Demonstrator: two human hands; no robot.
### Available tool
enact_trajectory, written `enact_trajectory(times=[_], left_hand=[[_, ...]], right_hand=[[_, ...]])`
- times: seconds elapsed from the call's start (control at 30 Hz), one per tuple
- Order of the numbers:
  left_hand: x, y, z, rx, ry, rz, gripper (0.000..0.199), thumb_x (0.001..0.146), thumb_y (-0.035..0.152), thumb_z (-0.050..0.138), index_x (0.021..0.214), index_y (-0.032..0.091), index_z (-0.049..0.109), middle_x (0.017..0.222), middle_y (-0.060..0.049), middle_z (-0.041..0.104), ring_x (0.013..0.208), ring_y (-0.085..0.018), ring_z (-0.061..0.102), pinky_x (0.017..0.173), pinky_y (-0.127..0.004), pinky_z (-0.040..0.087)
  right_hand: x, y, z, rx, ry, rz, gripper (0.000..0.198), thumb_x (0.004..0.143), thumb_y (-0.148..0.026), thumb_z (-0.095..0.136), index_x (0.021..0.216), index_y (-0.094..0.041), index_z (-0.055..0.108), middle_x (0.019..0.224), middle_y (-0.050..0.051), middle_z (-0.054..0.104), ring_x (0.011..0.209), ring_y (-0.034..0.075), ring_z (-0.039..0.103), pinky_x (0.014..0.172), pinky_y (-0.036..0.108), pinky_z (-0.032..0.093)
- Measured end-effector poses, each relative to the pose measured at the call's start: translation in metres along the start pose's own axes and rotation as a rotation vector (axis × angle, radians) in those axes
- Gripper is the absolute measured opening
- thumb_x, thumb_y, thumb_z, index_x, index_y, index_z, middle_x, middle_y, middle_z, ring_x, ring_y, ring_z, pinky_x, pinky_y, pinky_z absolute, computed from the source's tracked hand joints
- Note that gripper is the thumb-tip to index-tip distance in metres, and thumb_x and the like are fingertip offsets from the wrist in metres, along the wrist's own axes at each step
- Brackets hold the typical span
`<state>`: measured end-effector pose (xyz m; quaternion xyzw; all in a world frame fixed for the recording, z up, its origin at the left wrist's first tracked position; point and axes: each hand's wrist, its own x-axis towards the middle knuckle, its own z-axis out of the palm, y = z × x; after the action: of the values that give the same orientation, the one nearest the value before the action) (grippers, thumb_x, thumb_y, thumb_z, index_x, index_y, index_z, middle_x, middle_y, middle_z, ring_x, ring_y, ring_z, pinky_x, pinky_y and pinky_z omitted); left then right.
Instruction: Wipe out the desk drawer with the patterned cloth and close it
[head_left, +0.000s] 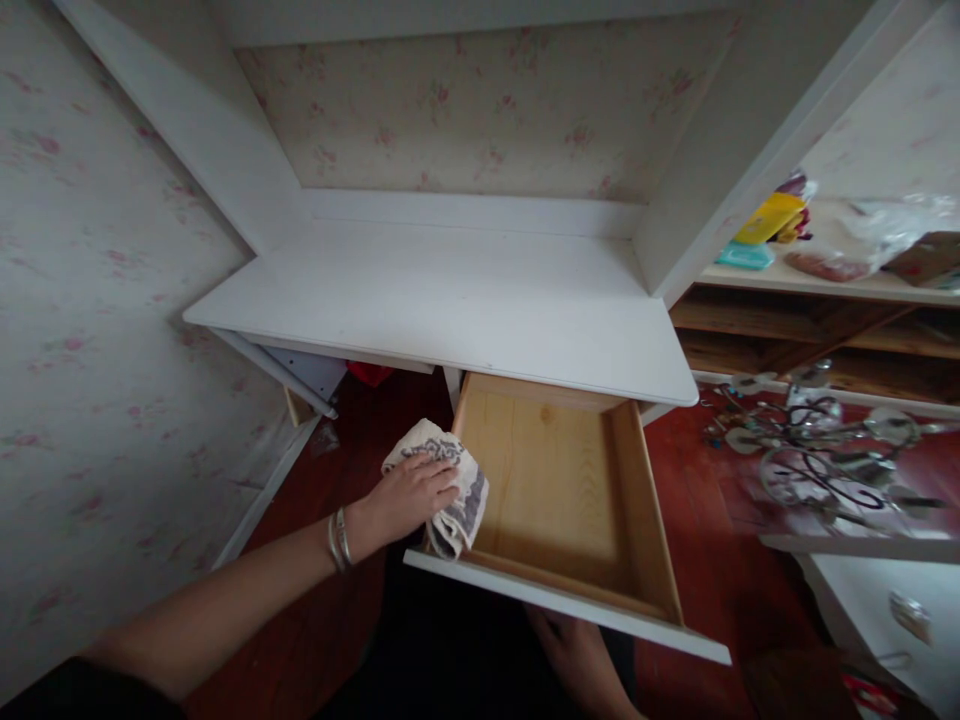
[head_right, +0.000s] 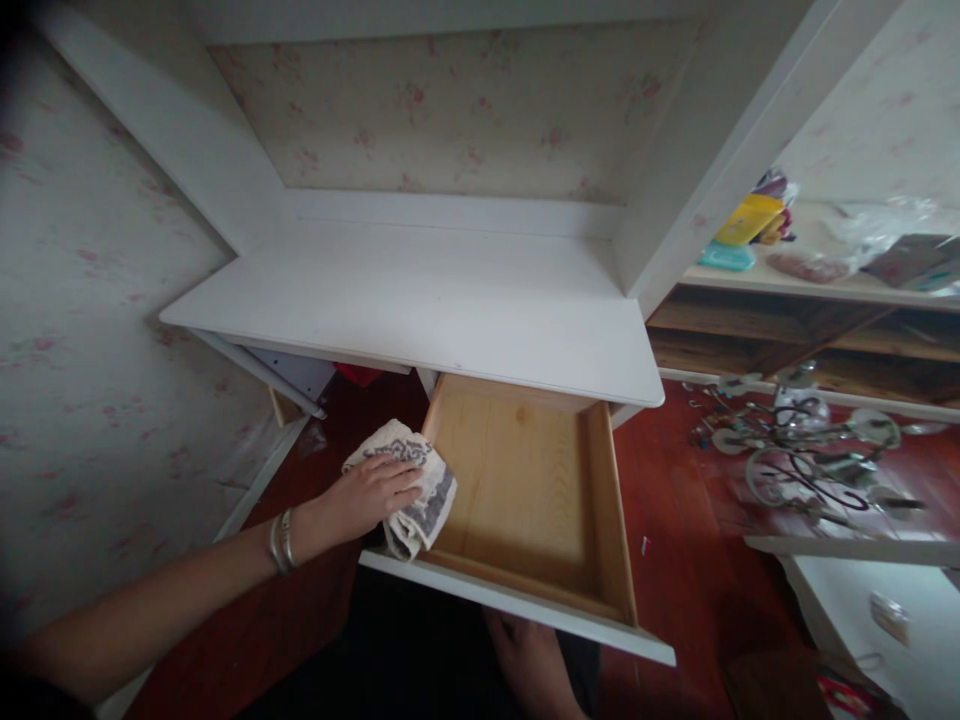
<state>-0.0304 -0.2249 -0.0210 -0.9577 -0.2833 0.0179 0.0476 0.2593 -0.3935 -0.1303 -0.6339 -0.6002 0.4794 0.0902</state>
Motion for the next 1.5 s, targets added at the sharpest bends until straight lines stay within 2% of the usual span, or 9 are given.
enact_trajectory(times=[0.17, 0.4, 0.53, 0.63, 0.8, 0.93, 1.07, 1.27, 1.5], left_hand=[[0.018, -0.038, 0.043, 0.011, 0.084, -0.017, 0.028, 0.097, 0.017, 0.048, 0.12, 0.025, 0.062, 0.131, -0.001, 0.063, 0.127, -0.017, 0.052, 0.106, -0.036, 0.036], [0.097, -0.091, 0.037, -0.005, 0.039, -0.154, 0.028, 0.093, 0.012, 0.045, 0.11, 0.02, 0.065, 0.12, -0.007, 0.067, 0.114, -0.02, 0.058, 0.095, -0.035, 0.044], [0.12, -0.1, 0.037, -0.043, 0.033, -0.222, 0.028, 0.086, 0.007, 0.047, 0.104, 0.019, 0.066, 0.106, -0.006, 0.069, 0.106, -0.018, 0.06, 0.092, -0.03, 0.046], [0.113, -0.093, 0.037, -0.129, 0.034, -0.265, 0.031, 0.086, 0.007, 0.047, 0.106, 0.019, 0.066, 0.111, -0.006, 0.068, 0.111, -0.017, 0.059, 0.094, -0.029, 0.046], [0.069, -0.063, 0.021, -0.266, -0.055, -0.33, 0.04, 0.083, 0.011, 0.049, 0.118, 0.023, 0.065, 0.118, -0.005, 0.068, 0.103, -0.018, 0.065, 0.084, -0.029, 0.05], [0.035, -0.034, -0.008, -0.349, -0.24, -0.249, 0.036, 0.079, 0.018, 0.053, 0.111, 0.026, 0.068, 0.1, -0.004, 0.074, 0.087, -0.02, 0.069, 0.075, -0.029, 0.05], [0.021, -0.016, -0.038, -0.473, -0.529, -0.158, 0.027, 0.077, 0.022, 0.053, 0.096, 0.03, 0.07, 0.09, 0.0, 0.075, 0.075, -0.019, 0.069, 0.065, -0.026, 0.048], [0.041, 0.002, -0.045, -0.483, -0.738, 0.058, 0.022, 0.071, 0.019, 0.054, 0.086, 0.023, 0.07, 0.09, -0.005, 0.074, 0.073, -0.021, 0.067, 0.054, -0.026, 0.041], [0.107, 0.039, -0.03, -0.534, -0.873, 0.307, 0.014, 0.066, 0.016, 0.056, 0.073, 0.02, 0.067, 0.076, -0.004, 0.071, 0.064, -0.018, 0.061, 0.053, -0.026, 0.041]], right_hand=[[-0.002, -0.007, -0.002, -0.008, 0.021, 0.009, 0.069, 0.094, -0.068, 0.024, 0.089, -0.022, 0.076, 0.1, 0.011, 0.074, 0.103, 0.033, 0.064, 0.09, 0.04, 0.043], [-0.002, -0.007, 0.001, -0.051, 0.032, -0.025, 0.061, 0.098, -0.059, 0.027, 0.085, -0.022, 0.074, 0.091, 0.009, 0.074, 0.094, 0.03, 0.066, 0.083, 0.037, 0.043], [-0.002, -0.006, 0.003, -0.064, 0.038, -0.019, 0.063, 0.097, -0.061, 0.026, 0.083, -0.023, 0.074, 0.086, 0.008, 0.074, 0.092, 0.03, 0.068, 0.08, 0.034, 0.044], [-0.002, -0.007, 0.002, -0.038, 0.05, -0.019, 0.064, 0.096, -0.065, 0.027, 0.084, -0.024, 0.075, 0.088, 0.008, 0.075, 0.095, 0.029, 0.067, 0.083, 0.033, 0.045], [-0.002, -0.008, -0.003, -0.004, 0.073, -0.011, 0.063, 0.094, -0.067, 0.032, 0.087, -0.024, 0.077, 0.096, 0.009, 0.075, 0.102, 0.03, 0.066, 0.092, 0.036, 0.045], [0.001, -0.004, -0.004, -0.007, 0.044, -0.01, 0.059, 0.094, -0.064, 0.034, 0.094, -0.023, 0.077, 0.107, 0.009, 0.073, 0.112, 0.033, 0.062, 0.1, 0.041, 0.042], [0.002, -0.005, -0.006, -0.031, -0.012, -0.026, 0.054, 0.095, -0.056, 0.034, 0.097, -0.023, 0.077, 0.113, 0.009, 0.072, 0.115, 0.033, 0.06, 0.102, 0.044, 0.041], [0.001, -0.011, -0.009, -0.056, -0.01, -0.026, 0.051, 0.096, -0.053, 0.035, 0.1, -0.023, 0.076, 0.116, 0.008, 0.071, 0.118, 0.032, 0.059, 0.104, 0.043, 0.039], [-0.003, -0.016, -0.008, -0.002, 0.027, -0.064, 0.051, 0.098, -0.052, 0.034, 0.1, -0.023, 0.076, 0.113, 0.008, 0.072, 0.115, 0.029, 0.06, 0.103, 0.041, 0.04]])
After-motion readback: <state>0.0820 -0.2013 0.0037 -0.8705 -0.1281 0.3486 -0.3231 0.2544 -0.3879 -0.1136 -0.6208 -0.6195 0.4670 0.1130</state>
